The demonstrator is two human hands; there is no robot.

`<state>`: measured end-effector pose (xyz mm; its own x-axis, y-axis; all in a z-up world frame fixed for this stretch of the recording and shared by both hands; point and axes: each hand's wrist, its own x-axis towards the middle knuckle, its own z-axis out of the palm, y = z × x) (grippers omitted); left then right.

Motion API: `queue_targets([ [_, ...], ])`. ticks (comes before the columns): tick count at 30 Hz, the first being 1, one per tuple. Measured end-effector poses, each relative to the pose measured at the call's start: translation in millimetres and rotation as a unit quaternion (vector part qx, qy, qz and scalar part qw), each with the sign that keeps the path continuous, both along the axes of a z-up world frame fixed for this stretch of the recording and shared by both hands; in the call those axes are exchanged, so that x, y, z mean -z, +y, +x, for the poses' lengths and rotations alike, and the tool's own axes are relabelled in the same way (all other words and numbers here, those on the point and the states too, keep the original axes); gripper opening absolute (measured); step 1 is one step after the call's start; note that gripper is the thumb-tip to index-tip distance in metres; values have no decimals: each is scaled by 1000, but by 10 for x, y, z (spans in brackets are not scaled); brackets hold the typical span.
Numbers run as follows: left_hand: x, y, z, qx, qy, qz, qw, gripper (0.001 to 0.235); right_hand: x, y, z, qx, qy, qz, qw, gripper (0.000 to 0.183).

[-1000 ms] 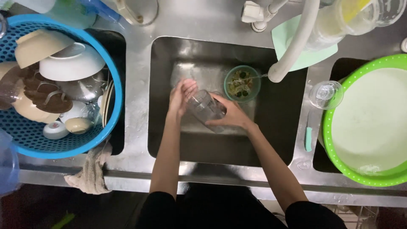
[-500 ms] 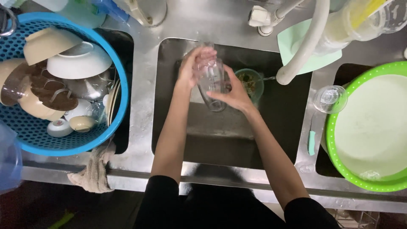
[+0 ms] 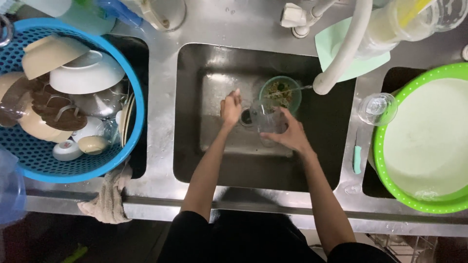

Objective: Rinsing various cups, glasses, and kitchenware under a running faucet in a sink.

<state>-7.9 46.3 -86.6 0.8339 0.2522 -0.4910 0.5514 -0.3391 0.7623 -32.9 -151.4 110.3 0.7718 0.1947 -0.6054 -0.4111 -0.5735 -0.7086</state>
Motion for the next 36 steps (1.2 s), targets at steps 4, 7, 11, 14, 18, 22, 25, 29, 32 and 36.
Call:
queue_targets([
  [4, 283, -296, -135, -54, 59, -99, 992, 72, -250, -154, 0, -90, 60, -99, 989, 102],
  [7, -19, -488, -219, -68, 86, -295, 949, 70, -429, -166, -52, -157, 92, -133, 974, 101],
  [11, 177, -679, -422, -39, 123, -424, 896, 42, -459, -220, -131, -169, 161, -114, 966, 76],
  [14, 55, -638, -603, 2, 159, -444, 882, 28, -86, -325, -305, -121, 240, -70, 961, 70],
  [18, -155, -637, -721, -25, 155, -486, 860, 27, 33, -448, -385, -52, 284, 25, 957, 78],
  [22, -274, -539, -782, 204, 157, -117, 959, 58, 180, -574, -365, 186, 292, 235, 908, 77],
  [25, -1167, -592, -620, 152, 142, -173, 963, 69, 883, -886, -422, 201, 124, 311, 921, 49],
  [29, -2587, -791, -385, -73, 165, -486, 855, 116, -262, -317, -170, 230, 216, 171, 933, 101],
  [32, -1541, -720, -188, -156, 106, -450, 873, 100, -225, -165, 113, 78, 79, 33, 993, 82],
  [36, -1290, -614, 218, -302, 105, -480, 817, 102, 89, -36, 445, 235, -27, 98, 967, 77],
])
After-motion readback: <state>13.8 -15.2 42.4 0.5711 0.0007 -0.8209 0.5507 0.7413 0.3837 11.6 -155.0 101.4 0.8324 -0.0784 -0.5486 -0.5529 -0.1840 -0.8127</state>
